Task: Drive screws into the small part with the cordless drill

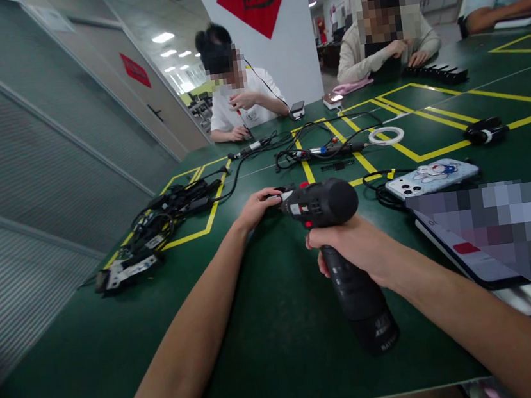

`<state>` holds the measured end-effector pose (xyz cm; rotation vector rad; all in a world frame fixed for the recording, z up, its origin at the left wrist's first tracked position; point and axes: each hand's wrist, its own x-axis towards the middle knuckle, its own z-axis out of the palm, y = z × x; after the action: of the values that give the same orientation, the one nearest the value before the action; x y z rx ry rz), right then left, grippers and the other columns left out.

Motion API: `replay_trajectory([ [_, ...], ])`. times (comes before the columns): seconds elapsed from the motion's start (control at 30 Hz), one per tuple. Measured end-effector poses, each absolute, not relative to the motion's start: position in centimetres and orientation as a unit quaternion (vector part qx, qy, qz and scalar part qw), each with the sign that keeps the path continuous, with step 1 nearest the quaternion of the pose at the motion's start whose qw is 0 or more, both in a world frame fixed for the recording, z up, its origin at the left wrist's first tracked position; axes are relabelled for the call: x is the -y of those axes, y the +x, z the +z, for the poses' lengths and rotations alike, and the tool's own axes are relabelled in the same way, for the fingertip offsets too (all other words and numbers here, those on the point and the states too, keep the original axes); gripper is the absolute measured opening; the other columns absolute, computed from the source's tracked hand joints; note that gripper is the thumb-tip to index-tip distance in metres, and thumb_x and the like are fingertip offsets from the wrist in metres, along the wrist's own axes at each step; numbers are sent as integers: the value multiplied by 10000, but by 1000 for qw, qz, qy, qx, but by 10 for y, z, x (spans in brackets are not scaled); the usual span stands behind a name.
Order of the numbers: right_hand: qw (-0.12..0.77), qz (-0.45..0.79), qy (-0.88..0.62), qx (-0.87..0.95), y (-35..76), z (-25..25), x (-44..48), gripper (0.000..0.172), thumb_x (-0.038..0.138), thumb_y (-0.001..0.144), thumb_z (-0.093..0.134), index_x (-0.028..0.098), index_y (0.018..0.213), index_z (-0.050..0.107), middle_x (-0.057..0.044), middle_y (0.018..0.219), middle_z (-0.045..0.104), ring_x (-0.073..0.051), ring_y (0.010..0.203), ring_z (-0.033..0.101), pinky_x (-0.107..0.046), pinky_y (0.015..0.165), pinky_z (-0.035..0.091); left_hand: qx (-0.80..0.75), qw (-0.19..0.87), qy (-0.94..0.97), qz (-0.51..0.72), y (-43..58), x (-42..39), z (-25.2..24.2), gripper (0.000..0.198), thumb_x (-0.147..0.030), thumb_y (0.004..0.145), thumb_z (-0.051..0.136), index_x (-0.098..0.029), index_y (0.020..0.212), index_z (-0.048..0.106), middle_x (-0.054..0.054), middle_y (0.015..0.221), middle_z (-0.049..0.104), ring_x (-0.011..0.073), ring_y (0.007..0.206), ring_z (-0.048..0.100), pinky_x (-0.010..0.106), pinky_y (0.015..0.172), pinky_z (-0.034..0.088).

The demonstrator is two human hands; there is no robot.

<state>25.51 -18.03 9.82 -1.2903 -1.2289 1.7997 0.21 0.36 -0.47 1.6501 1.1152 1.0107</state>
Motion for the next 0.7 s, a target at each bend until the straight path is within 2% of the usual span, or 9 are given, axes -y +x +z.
replay_trajectory([
  [0.7, 310, 662, -495, 470, 250, 85, 174, 112, 249, 691, 597, 167, 766, 614, -15, 502, 591, -148, 462, 533, -262, 470, 395, -450, 421, 682, 395, 2, -3, -4, 315, -344, 656, 704, -184, 928, 703, 63, 1058, 660, 201, 956, 594, 362, 923, 421],
])
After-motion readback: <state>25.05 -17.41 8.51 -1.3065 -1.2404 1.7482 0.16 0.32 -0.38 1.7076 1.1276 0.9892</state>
